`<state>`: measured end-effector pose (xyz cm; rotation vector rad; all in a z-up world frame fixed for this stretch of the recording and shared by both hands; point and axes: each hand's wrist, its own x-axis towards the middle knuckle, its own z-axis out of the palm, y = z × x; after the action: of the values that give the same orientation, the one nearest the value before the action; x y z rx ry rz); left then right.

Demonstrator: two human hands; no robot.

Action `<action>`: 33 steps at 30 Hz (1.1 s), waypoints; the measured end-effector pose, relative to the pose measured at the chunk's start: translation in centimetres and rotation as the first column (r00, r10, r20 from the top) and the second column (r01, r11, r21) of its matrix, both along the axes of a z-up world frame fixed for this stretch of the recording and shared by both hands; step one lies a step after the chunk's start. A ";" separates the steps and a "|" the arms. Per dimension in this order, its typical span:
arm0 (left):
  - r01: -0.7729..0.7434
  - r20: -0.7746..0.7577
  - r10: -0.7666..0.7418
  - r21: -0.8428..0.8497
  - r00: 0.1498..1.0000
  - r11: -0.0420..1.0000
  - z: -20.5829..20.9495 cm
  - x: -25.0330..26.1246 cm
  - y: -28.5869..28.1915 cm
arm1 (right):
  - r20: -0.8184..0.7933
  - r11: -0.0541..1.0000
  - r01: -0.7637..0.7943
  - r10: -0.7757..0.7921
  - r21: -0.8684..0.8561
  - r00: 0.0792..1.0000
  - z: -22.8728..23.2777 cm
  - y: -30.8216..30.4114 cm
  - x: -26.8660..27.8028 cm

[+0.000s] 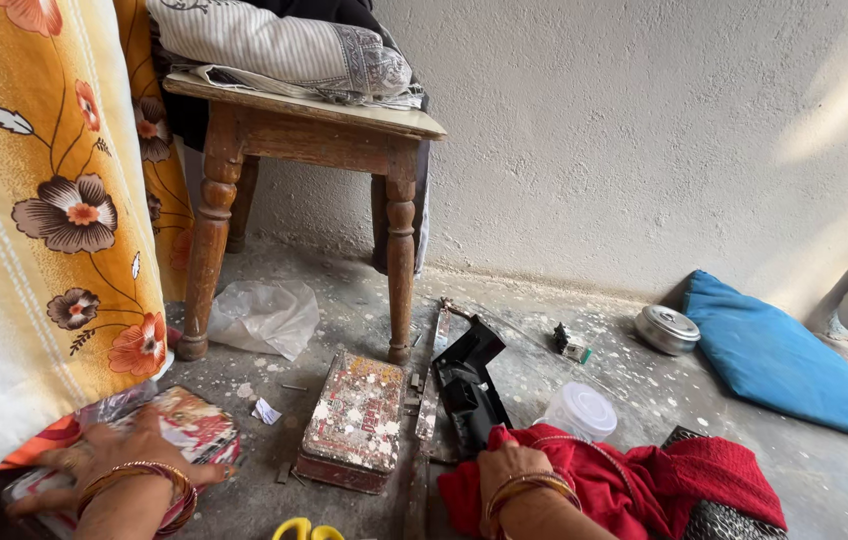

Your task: The person cleans a plastic grate, a plastic bin, and several small parts using a red cloth by hand while sitting on the floor.

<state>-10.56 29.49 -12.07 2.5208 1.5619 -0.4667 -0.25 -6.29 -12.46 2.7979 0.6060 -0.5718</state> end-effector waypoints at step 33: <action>0.305 0.469 -0.210 -0.137 0.858 0.942 -1.9 -5.3 -18.7 | 0.180 0.445 0.806 -0.895 0.391 0.408 -3.0 -20.3 -1.9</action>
<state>-15.87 10.79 -13.95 2.4501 0.9594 -0.0519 -2.12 -26.62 -15.50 3.1448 -1.0423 -0.0605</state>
